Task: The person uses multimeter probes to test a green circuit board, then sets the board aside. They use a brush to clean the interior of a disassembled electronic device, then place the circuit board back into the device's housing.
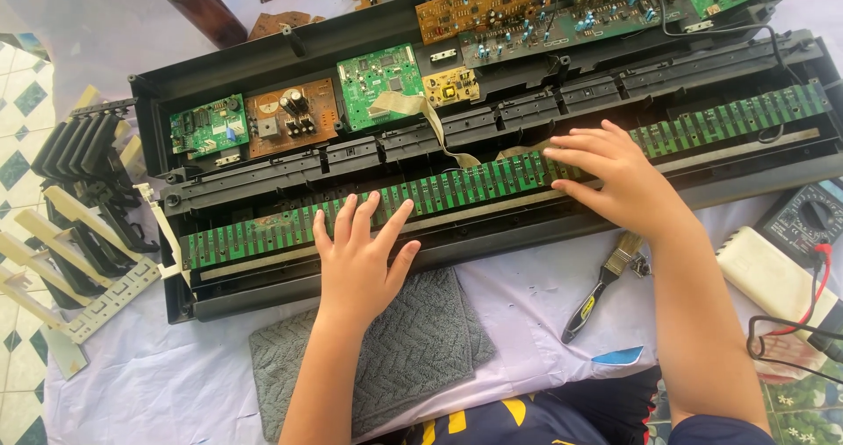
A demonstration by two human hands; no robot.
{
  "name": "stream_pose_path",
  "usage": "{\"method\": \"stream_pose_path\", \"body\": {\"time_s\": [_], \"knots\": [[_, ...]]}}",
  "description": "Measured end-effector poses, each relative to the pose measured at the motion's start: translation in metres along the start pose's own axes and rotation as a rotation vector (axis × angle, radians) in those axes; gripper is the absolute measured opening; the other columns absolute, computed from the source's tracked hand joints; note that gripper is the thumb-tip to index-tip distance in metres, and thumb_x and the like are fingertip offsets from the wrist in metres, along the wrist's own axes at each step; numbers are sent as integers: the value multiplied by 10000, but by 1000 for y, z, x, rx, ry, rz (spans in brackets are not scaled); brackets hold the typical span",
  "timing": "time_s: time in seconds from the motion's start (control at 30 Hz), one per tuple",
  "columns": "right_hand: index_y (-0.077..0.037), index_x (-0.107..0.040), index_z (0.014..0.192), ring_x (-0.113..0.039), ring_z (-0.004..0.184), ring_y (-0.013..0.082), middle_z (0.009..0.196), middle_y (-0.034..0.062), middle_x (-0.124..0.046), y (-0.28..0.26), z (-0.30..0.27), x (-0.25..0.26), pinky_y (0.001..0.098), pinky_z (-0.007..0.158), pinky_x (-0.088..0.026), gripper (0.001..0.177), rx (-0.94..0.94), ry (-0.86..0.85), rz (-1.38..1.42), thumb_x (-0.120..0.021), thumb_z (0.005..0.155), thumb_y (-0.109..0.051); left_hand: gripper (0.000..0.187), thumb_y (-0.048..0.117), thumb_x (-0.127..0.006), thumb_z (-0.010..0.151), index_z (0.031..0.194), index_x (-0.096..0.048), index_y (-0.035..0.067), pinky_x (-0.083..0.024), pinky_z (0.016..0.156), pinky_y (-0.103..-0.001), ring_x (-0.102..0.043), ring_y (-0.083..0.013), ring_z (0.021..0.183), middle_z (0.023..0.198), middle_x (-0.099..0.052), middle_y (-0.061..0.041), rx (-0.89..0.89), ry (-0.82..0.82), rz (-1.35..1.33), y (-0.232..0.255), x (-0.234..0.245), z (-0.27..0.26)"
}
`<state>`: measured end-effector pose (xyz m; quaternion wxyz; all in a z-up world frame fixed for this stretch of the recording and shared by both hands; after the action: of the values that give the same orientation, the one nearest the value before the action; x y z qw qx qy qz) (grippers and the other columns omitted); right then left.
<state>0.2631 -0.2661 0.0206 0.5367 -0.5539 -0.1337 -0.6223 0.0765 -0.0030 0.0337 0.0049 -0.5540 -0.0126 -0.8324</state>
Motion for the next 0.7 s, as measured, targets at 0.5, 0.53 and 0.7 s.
{"method": "stream_pose_path", "body": {"time_s": [0.5,0.53,0.7], "knots": [[-198,-689,1327,-576,1343,236,1338,-13,-678,8,-2,-10,453,1244,-282,406,-63,52,-92,-770,937,-274,431,458,-578,988,1380,-643,293,-136,1115,-756,-423,-350,1450,1529,-530,-84,-18,-78,-144,-3,-7,4],[-208,-692,1326,-575,1340,236,1340,-16,-676,5,-1,-9,457,1241,-278,392,-56,50,-86,-762,943,-262,430,448,-582,983,1380,-643,297,-141,1111,-760,-424,-350,1449,1528,-530,-81,-20,-77,-146,-3,-7,4],[-189,-692,1316,-579,1333,256,1341,6,-676,2,3,-4,481,1237,-281,428,-75,30,-50,-785,909,-285,381,426,-589,985,1338,-667,304,-165,1097,-760,-450,-341,1422,1485,-566,-62,-19,-56,-129,-5,-8,6]]}}
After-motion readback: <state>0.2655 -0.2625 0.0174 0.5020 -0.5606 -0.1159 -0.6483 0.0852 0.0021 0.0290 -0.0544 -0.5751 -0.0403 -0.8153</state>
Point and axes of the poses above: each hand's wrist, its own z-axis towards the middle knuckle, its own x-axis out of the back of the hand, y = z × x, the point moved 8 cm from there along z, towards the middle knuckle
